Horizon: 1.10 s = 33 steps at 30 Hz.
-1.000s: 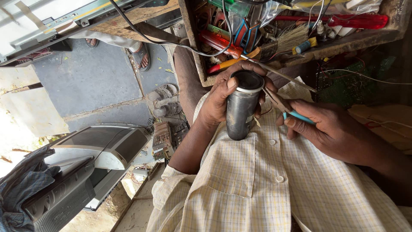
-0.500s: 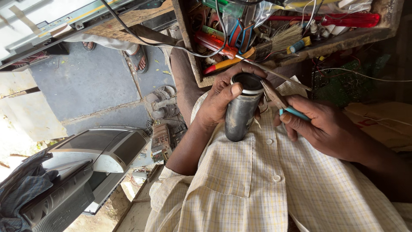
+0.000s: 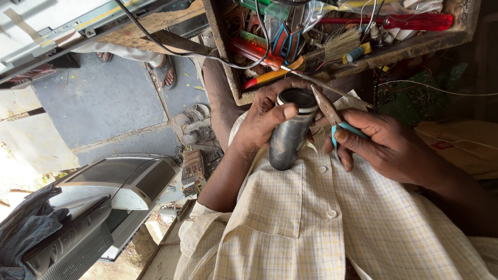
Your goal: The person uses a screwdriver to adjust a small component inside a cylindrical metal housing, then uses pliers to pull and secure wires attached to the component. The person continues to adjust the wires and the component throughout the clip.
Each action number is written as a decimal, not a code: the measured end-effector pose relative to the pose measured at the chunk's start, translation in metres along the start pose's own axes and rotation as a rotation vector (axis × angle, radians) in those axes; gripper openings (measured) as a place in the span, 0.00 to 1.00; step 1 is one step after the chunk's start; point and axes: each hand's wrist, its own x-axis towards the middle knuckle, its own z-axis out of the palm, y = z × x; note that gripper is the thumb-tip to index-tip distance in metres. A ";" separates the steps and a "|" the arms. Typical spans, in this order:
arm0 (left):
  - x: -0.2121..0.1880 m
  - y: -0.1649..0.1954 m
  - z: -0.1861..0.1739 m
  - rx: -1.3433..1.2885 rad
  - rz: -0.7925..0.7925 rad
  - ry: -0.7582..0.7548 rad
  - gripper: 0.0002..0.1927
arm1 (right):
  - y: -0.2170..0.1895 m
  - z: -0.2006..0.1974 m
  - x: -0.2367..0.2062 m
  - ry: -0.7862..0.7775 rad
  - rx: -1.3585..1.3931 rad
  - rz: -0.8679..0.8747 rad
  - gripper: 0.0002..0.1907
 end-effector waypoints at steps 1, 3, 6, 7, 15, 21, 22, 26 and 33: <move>0.001 -0.002 -0.001 0.006 -0.005 0.006 0.39 | -0.001 -0.001 0.001 -0.015 0.030 0.007 0.17; -0.001 -0.005 -0.004 0.025 -0.011 0.015 0.38 | -0.001 -0.002 0.004 -0.028 0.085 -0.014 0.17; -0.001 -0.007 -0.007 0.057 -0.015 0.012 0.38 | -0.002 -0.002 0.005 -0.028 0.098 -0.009 0.17; -0.001 -0.007 -0.007 0.060 -0.023 0.013 0.38 | -0.002 -0.001 0.004 -0.026 0.093 0.000 0.17; 0.004 -0.003 0.000 -0.100 -0.057 0.005 0.36 | -0.006 -0.017 -0.015 -0.008 -0.060 -0.183 0.22; 0.002 0.013 0.009 -0.070 -0.011 -0.051 0.37 | 0.005 -0.017 -0.016 0.114 -0.169 -0.254 0.16; 0.002 0.016 0.010 -0.044 -0.001 -0.062 0.38 | 0.004 -0.016 -0.014 0.151 -0.173 -0.339 0.13; 0.003 0.021 0.013 -0.041 -0.051 -0.120 0.42 | -0.003 -0.016 0.009 0.334 -0.344 -0.685 0.22; 0.011 0.008 0.010 0.166 -0.003 -0.115 0.50 | -0.017 -0.031 0.029 0.183 -0.645 -0.736 0.26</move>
